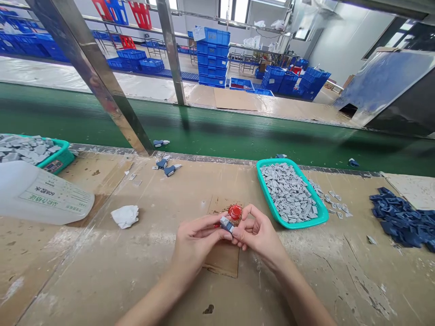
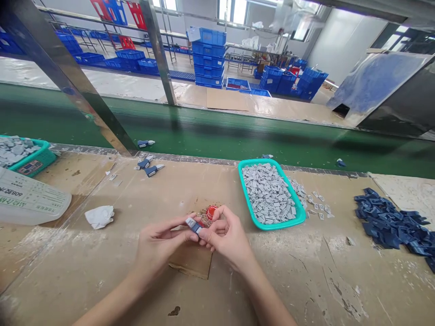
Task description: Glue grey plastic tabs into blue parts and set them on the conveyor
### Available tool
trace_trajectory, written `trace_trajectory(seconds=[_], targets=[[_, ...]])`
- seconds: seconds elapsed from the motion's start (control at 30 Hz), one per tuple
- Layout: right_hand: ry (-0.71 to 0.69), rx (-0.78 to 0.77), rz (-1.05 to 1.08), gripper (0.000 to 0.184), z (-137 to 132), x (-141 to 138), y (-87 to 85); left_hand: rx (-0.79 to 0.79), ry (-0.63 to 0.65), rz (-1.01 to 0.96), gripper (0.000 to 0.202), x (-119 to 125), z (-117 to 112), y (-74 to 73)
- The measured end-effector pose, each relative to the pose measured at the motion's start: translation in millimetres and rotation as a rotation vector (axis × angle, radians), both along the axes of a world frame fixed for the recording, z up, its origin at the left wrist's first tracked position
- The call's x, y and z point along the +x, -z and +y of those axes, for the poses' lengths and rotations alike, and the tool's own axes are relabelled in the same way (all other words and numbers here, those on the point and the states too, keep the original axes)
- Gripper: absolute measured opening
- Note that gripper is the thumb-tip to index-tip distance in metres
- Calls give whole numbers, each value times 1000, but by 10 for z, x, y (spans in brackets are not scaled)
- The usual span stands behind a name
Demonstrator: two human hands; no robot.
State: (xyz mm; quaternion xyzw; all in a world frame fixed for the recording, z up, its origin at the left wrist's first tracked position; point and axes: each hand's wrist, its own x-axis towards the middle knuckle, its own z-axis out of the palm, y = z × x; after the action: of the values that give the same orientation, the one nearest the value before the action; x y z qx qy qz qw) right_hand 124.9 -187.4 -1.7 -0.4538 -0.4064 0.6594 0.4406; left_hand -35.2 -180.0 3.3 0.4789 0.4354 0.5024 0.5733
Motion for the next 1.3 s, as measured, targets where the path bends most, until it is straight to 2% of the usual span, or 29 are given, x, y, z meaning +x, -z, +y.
trace_trajectory(seconds=[0.13,0.2,0.3,0.37,0.43,0.53,0.63,0.7,0.77,0.93,1.0,1.1,1.2,1.3], targets=[[48,58,-18,37,-22,-18,-80,86,97,97,36,-7,28,-11],[58,92,-68,32,4,56,-130,195,144,238,41,-33,74,-23],[213,218,-378,20,78,355,-173,437,163,524,47,-101,265,-59],[395,304,-711,15,122,623,-156,580,129,645,53,-148,514,-90],[465,306,-993,13,156,845,-104,708,52,752,54,-175,866,-111],[389,270,-1241,17,198,981,-20,793,-50,1021,52,-163,1497,-84],[318,256,-1348,22,237,952,12,746,-33,1255,54,-110,2046,27],[303,246,-1346,22,258,922,11,736,-15,1300,53,-84,2280,135],[324,231,-1306,19,274,907,5,737,-29,1308,53,-79,2400,252],[385,172,-1230,10,286,901,11,753,-158,1281,56,-100,2401,446],[415,177,-1246,15,275,901,27,775,-215,1257,55,-97,2362,455],[548,230,-1166,21,242,896,43,803,-243,1231,51,-80,2311,413],[634,359,-870,23,205,839,15,808,-206,1218,42,-13,2297,344],[562,400,-528,23,164,685,-50,810,-94,1223,33,173,2353,271]])
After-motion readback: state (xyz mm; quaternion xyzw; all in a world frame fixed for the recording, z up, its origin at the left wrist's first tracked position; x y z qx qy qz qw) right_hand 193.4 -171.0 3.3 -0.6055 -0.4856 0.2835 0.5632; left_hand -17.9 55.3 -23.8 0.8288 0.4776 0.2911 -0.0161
